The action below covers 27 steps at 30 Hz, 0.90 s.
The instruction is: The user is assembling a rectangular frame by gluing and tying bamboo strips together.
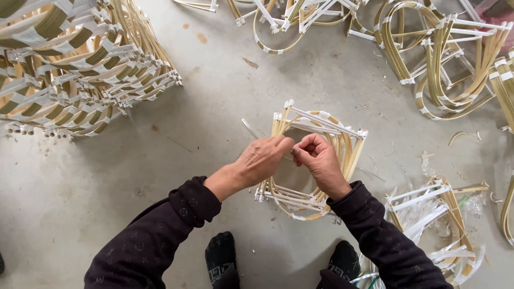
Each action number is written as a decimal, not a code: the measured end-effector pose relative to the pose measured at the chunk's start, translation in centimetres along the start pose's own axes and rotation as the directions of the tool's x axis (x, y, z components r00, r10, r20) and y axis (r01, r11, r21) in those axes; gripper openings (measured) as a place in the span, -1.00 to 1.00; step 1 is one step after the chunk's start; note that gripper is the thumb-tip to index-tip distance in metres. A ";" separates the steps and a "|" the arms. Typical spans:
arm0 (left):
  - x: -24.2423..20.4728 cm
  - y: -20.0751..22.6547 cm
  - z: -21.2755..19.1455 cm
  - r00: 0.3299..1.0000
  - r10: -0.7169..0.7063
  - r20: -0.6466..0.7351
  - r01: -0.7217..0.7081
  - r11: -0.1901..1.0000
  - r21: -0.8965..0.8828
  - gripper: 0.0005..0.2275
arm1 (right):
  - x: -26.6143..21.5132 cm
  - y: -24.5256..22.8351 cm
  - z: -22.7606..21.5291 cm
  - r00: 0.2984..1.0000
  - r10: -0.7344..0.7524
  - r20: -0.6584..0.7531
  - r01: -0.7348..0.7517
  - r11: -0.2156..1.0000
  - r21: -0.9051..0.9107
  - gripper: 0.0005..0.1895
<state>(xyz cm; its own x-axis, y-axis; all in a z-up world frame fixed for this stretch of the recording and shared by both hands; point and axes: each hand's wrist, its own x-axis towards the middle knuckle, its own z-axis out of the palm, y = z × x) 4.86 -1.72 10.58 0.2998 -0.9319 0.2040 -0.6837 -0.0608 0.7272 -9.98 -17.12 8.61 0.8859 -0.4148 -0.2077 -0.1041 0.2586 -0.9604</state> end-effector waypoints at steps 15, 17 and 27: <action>-1.9 2.0 -0.2 0.997 -0.049 -0.065 0.048 0.999 -0.017 -0.95 | -0.1 -1.6 2.1 0.993 0.046 0.106 0.020 0.836 -0.548 -0.81; -2.6 2.3 -0.3 0.989 0.052 -0.139 -0.050 0.999 0.022 -0.97 | -0.3 -2.5 2.9 0.998 -0.025 0.065 0.064 0.687 -0.724 -0.79; -3.5 2.7 -0.7 0.970 0.136 -0.200 -0.138 0.990 0.007 -0.90 | 1.2 -1.1 0.2 0.827 0.472 0.306 -0.506 0.862 0.040 -0.83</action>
<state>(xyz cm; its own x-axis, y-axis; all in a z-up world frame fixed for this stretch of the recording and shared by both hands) 2.38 1.65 12.26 0.3308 -0.8409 0.4282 -0.7234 0.0654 0.6873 -8.71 -17.74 9.49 0.8218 0.0456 -0.5680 -0.5200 0.4675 -0.7149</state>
